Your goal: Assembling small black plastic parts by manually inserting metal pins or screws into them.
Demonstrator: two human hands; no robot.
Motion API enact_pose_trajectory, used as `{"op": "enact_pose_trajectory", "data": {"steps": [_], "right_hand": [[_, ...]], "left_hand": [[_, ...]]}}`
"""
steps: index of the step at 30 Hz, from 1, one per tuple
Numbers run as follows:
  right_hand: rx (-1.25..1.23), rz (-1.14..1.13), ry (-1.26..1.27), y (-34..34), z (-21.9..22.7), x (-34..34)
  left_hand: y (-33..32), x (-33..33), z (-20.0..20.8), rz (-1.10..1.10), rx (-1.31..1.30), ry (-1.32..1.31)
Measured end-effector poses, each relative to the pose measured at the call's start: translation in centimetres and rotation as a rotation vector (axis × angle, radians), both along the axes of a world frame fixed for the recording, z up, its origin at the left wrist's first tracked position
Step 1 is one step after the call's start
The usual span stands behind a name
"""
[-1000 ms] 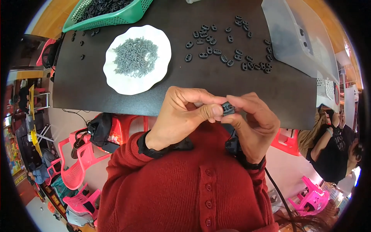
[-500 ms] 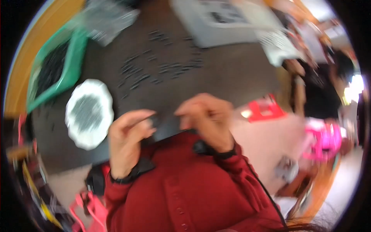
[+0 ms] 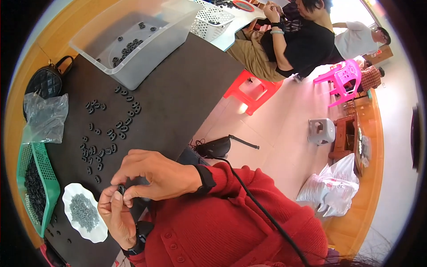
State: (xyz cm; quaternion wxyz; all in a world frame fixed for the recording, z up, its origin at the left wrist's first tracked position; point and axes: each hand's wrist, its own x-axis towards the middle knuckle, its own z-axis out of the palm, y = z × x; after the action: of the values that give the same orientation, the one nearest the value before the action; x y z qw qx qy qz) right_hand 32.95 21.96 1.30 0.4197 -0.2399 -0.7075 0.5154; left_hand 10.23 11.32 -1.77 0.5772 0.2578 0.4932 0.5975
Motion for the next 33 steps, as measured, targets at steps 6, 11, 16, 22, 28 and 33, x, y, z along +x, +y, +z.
{"op": "enact_pose_trajectory", "data": {"steps": [6,11,16,22,28,33], "right_hand": [[-0.007,0.005,-0.003,0.0,-0.7,-0.8],[0.001,-0.066,0.032,-0.6,-1.1,-2.2],[0.025,0.007,-0.034,-0.1,-0.2,-2.2],[0.015,0.042,-0.057,1.5,1.1,-2.1],[0.049,-0.146,-0.064,4.4,2.4,-1.1],[0.309,-0.664,-0.1,10.9,7.7,0.5]], "left_hand": [[0.1,-1.1,-0.7,-0.032,-0.021,-0.008],[-0.2,-2.2,-1.5,-0.027,-0.007,0.035],[-0.1,-1.8,-0.9,0.068,-0.008,-0.037],[0.7,-0.4,0.7,0.039,0.017,0.026],[0.6,-0.9,0.9,0.036,0.006,0.035],[-0.4,-2.1,0.0,0.067,-0.058,0.006]]}}
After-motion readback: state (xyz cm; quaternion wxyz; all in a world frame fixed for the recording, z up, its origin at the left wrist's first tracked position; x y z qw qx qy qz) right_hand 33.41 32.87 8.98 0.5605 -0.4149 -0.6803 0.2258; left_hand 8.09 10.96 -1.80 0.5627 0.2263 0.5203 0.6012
